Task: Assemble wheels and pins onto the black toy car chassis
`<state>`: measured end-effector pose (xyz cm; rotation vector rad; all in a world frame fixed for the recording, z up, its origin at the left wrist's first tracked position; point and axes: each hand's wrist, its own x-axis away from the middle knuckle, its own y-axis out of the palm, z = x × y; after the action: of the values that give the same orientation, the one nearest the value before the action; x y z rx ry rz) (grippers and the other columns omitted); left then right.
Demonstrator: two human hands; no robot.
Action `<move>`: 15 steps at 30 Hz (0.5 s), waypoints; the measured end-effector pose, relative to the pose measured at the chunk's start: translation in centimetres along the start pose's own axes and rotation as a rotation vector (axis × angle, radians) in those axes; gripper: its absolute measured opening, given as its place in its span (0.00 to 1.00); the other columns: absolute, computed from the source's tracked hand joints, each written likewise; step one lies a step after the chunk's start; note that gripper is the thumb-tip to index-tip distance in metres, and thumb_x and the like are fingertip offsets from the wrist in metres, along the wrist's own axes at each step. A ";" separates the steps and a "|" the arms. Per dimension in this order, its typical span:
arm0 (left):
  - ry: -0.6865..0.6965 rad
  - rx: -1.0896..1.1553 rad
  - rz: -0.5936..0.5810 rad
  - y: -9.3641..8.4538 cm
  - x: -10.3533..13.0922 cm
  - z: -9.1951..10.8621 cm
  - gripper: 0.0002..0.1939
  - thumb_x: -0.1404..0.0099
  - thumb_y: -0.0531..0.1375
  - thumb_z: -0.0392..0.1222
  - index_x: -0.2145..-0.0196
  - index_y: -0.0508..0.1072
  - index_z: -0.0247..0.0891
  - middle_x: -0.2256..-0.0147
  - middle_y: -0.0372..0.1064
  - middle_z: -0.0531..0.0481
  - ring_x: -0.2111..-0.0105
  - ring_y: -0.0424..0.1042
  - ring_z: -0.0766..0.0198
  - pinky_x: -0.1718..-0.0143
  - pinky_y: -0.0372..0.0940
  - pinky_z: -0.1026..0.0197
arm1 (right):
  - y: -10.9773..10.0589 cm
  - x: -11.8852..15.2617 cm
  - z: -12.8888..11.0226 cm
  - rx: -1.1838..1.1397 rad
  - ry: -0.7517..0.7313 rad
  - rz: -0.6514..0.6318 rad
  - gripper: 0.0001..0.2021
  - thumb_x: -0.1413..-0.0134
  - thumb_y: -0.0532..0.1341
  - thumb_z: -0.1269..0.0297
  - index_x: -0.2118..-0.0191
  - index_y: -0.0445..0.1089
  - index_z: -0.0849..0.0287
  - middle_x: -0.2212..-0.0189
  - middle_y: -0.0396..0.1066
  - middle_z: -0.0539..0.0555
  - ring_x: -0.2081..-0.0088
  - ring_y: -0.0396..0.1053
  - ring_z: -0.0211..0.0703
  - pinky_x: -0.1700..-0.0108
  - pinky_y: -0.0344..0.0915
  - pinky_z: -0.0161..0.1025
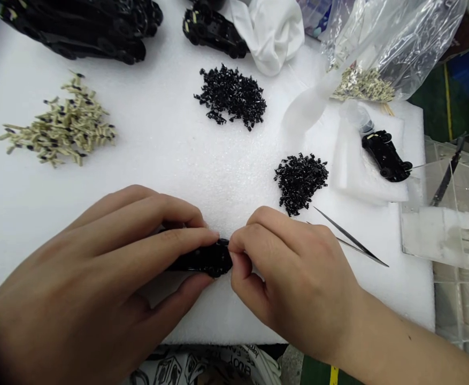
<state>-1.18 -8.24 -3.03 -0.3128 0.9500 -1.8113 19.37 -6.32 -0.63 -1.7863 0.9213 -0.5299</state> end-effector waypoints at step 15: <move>-0.023 0.011 0.002 0.0 -0.2 0.1 0.03 0.35 0.62 0.37 0.63 0.75 0.40 0.59 0.69 0.52 0.58 0.65 0.61 0.54 0.62 0.55 | -1.2 1.7 1.5 0.008 -0.183 0.026 0.08 0.43 0.62 0.78 0.58 0.74 0.64 0.66 0.73 0.57 0.70 0.70 0.37 0.72 0.67 0.36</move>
<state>-1.04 -8.10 -2.97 -0.3248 0.9241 -1.8073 21.89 -6.56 -0.20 -1.7804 0.8125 -0.3464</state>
